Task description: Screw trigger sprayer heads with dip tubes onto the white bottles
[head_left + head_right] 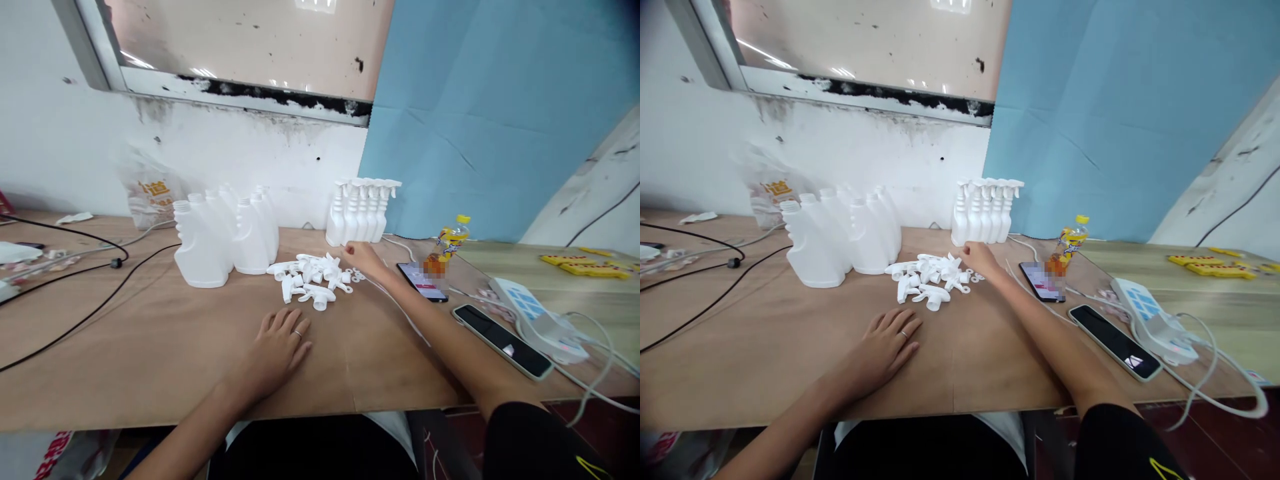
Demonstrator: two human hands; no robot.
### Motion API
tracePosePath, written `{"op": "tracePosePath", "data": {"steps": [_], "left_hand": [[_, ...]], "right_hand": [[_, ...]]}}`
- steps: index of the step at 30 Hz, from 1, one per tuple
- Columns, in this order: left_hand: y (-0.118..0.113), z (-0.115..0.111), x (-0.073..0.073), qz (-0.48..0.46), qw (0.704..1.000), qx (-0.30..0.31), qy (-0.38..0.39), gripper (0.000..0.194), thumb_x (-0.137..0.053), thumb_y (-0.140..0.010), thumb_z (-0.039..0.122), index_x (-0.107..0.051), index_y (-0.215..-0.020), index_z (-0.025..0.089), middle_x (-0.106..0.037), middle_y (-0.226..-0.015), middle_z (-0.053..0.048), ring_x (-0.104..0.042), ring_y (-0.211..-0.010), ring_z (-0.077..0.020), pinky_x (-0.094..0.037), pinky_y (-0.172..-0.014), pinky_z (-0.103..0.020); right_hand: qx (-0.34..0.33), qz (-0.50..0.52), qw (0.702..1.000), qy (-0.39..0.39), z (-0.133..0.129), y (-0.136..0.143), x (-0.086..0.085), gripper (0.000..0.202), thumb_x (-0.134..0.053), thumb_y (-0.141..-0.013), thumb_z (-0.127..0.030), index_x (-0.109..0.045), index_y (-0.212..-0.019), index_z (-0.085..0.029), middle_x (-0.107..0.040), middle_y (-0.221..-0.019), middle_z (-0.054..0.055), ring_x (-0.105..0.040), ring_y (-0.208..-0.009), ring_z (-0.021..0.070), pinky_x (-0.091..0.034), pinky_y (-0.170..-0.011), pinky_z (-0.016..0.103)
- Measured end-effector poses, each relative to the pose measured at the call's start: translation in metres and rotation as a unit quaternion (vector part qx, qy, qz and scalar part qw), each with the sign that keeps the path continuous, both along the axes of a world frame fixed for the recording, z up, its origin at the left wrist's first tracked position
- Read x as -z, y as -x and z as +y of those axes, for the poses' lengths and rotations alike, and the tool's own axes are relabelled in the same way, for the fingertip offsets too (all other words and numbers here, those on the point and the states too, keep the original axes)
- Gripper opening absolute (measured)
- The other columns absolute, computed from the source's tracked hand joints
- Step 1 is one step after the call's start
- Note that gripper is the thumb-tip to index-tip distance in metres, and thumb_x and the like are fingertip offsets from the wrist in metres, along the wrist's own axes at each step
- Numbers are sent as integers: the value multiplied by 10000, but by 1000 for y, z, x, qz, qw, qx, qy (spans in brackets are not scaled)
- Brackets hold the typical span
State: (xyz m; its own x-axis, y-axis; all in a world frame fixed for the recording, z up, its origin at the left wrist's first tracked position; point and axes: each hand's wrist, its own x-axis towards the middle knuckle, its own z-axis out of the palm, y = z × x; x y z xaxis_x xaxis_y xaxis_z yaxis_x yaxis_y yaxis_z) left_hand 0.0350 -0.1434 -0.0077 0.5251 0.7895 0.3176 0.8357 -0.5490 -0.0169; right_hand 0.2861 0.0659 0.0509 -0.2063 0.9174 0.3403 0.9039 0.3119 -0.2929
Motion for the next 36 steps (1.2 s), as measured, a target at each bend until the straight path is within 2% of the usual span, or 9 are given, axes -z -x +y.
{"op": "tracePosePath", "data": {"steps": [3,8,13,19,22,26,30,33,36], "left_hand": [[1,2,2,1,1000,4,5,418,-374,-1036,389,-537,-1355,173,-547,-1379,-147,-446,-1306,-307,-374,-1060,-501],[3,3,1,6,1000,5,21,441,-358,-1038,411,-530,-1367,173,-533,-1395,-148,-441,-1318,-314,-365,-1070,-505],[3,3,-1,-3,999,4,33,439,-365,-1036,417,-535,-1364,180,-528,-1412,-143,-440,-1326,-315,-359,-1077,-512],[3,3,-2,-1,999,0,40,446,-366,-1035,423,-530,-1369,178,-524,-1417,-143,-430,-1334,-317,-350,-1086,-515],[3,3,-2,-8,999,4,36,445,-365,-1036,427,-533,-1365,180,-533,-1408,-142,-438,-1329,-312,-354,-1083,-514],[2,3,-1,3,999,2,35,443,-362,-1036,428,-535,-1361,181,-526,-1417,-146,-440,-1331,-316,-361,-1079,-516],[3,3,0,7,1000,2,26,433,-369,-1035,417,-523,-1371,190,-525,-1419,-141,-447,-1328,-316,-370,-1074,-514],[3,3,1,1,1000,7,19,422,-380,-1033,404,-527,-1363,186,-539,-1397,-142,-457,-1319,-311,-378,-1073,-509],[3,3,1,-7,1000,9,17,401,-412,-1023,394,-542,-1342,189,-551,-1383,-140,-472,-1307,-313,-389,-1069,-517]], "right_hand": [[-57,-19,998,24,-41,-14,8,165,-582,-850,-171,-641,-696,-169,-681,-725,12,-605,-693,149,-367,-619,227],[-58,-11,998,-12,-77,-22,16,111,-572,-853,-94,-667,-816,-137,-699,-959,109,-616,-887,205,-398,-743,253],[-88,-1,996,11,-90,-19,24,144,-580,-866,-85,-686,-794,-149,-696,-851,74,-624,-795,189,-414,-715,252],[-167,43,985,17,-105,-15,47,107,-630,-871,-140,-731,-844,-165,-677,-896,71,-622,-861,203,-433,-786,292],[-177,141,969,99,-104,-12,54,56,-667,-817,-122,-700,-824,-167,-647,-783,14,-597,-733,160,-423,-672,254],[-215,254,922,199,-103,-5,58,170,-703,-766,-99,-664,-914,-173,-566,-665,-53,-537,-617,129,-397,-575,226],[-289,236,925,70,-114,5,52,67,-718,-821,-130,-699,-811,-194,-650,-849,9,-606,-843,172,-477,-799,306],[-322,181,927,-60,-120,14,49,120,-733,-827,-105,-732,-784,-217,-657,-1157,60,-567,-1130,234,-424,-1010,413],[-327,129,931,-100,-119,23,53,128,-719,-851,-106,-741,-811,-226,-648,-1291,67,-549,-1221,266,-414,-1048,476]]}}
